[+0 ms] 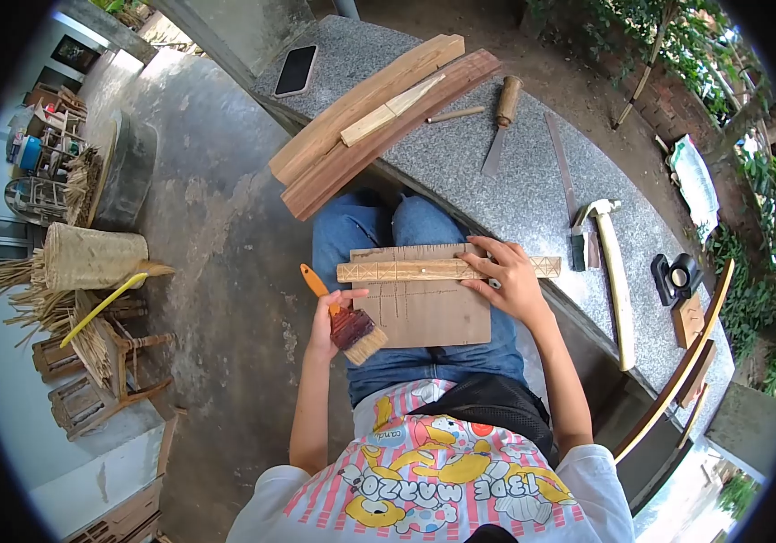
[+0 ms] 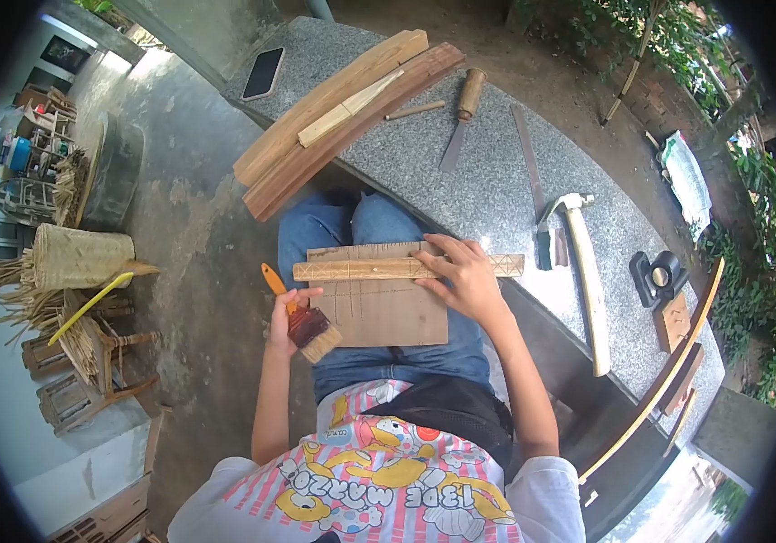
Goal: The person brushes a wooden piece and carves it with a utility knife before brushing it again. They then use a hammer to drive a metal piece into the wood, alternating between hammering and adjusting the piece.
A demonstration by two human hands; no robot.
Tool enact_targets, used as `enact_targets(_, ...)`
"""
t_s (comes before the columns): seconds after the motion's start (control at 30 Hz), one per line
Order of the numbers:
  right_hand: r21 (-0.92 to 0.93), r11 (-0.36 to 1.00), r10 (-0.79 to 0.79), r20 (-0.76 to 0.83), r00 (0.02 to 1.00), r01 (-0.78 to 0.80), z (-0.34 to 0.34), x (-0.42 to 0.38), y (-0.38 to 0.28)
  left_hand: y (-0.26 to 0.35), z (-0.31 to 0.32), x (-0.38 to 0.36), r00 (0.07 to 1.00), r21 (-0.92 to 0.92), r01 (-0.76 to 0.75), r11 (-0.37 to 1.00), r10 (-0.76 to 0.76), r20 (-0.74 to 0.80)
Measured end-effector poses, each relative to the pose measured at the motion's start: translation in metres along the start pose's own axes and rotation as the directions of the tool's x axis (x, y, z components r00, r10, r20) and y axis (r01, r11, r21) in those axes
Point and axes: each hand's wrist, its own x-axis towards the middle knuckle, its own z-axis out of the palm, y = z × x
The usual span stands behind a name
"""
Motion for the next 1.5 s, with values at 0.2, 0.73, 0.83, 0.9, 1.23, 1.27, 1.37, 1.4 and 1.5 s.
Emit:
enact_targets(0.2,0.007,0.999,-0.050,-0.034,0.998,0.051,0.003,-0.002,-0.007,-0.024,0.006,-0.011,0.987,-0.183,-0.113,0.977,0.089,-0.131)
enact_targets(0.73,0.052,0.996,-0.070,0.085,0.994,0.066,0.009,0.009,-0.022,-0.057,0.032,-0.024,0.867,-0.242,-0.387,0.890,0.261,-0.425)
enact_targets(0.83,-0.003,0.994,-0.107,0.075,0.991,0.107,0.014,0.008,-0.025,-0.066,0.029,-0.030,0.869,-0.243,-0.390,0.888,0.268,-0.416)
enact_targets(0.9,-0.009,0.994,-0.106,0.095,0.990,0.107,0.019,0.002,-0.027,-0.071,0.027,-0.028,0.853,-0.231,-0.389,0.892,0.255,-0.455)
enact_targets(1.23,-0.031,0.999,-0.001,0.209,0.978,0.008,0.031,-0.008,-0.034,-0.071,0.011,-0.023,0.854,-0.163,-0.294,0.942,0.182,-0.487)
enact_targets(1.27,-0.026,1.000,0.010,0.223,0.975,-0.004,0.033,-0.011,-0.036,-0.068,0.007,-0.024,0.868,-0.127,-0.277,0.952,0.192,-0.459)
enact_targets(1.37,-0.016,1.000,0.009,0.112,0.994,-0.008,0.042,-0.014,-0.039,-0.065,0.008,-0.021,0.864,-0.084,-0.273,0.958,0.206,-0.460)
enact_targets(1.4,-0.013,1.000,0.017,0.121,0.993,-0.015,0.044,-0.015,-0.039,-0.064,0.010,-0.019,0.846,-0.066,-0.304,0.950,0.237,-0.477)
enact_targets(1.5,-0.004,0.999,0.038,0.086,0.996,-0.038,0.046,-0.015,-0.038,-0.061,0.020,-0.022,0.833,-0.063,-0.350,0.935,0.280,-0.478)
